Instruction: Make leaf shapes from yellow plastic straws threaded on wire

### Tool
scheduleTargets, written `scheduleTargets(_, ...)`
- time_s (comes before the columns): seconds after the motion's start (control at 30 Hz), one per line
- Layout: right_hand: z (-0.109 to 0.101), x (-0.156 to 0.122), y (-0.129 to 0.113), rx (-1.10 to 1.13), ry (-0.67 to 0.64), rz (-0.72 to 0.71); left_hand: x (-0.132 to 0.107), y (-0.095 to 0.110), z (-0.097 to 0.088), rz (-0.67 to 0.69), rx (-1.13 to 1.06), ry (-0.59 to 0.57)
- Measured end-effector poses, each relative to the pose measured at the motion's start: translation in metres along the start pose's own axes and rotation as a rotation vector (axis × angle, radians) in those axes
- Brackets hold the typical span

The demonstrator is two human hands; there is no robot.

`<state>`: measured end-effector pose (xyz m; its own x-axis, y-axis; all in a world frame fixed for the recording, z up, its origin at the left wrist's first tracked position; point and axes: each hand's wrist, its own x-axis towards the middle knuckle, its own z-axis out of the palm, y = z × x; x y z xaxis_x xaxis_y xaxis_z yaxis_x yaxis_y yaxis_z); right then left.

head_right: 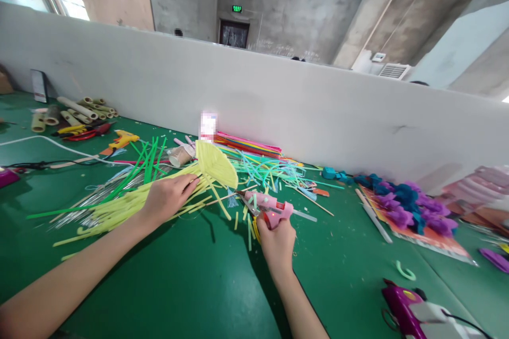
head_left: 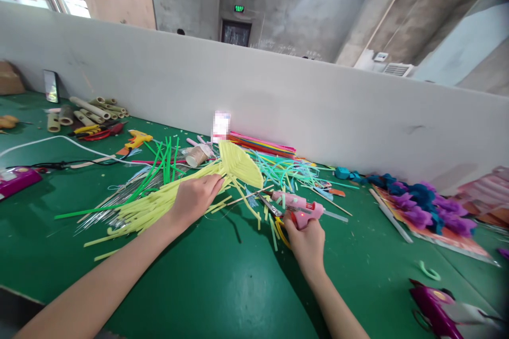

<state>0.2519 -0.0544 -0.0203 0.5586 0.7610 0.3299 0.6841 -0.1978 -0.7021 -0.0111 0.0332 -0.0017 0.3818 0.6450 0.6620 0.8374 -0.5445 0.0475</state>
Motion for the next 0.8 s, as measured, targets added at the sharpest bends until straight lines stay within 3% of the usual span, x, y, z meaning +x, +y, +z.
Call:
scheduleTargets(0.17, 0.0006, 0.0009, 0.0018, -0.009, 0.006, 0.003, -0.0003, -0.0025, 0.0041, 0.029, 0.010, 0.063)
scheduleTargets(0.8, 0.0007, 0.0015, 0.0024, -0.011, -0.007, -0.009, 0.0006, -0.0014, 0.0026, 0.049, 0.028, 0.068)
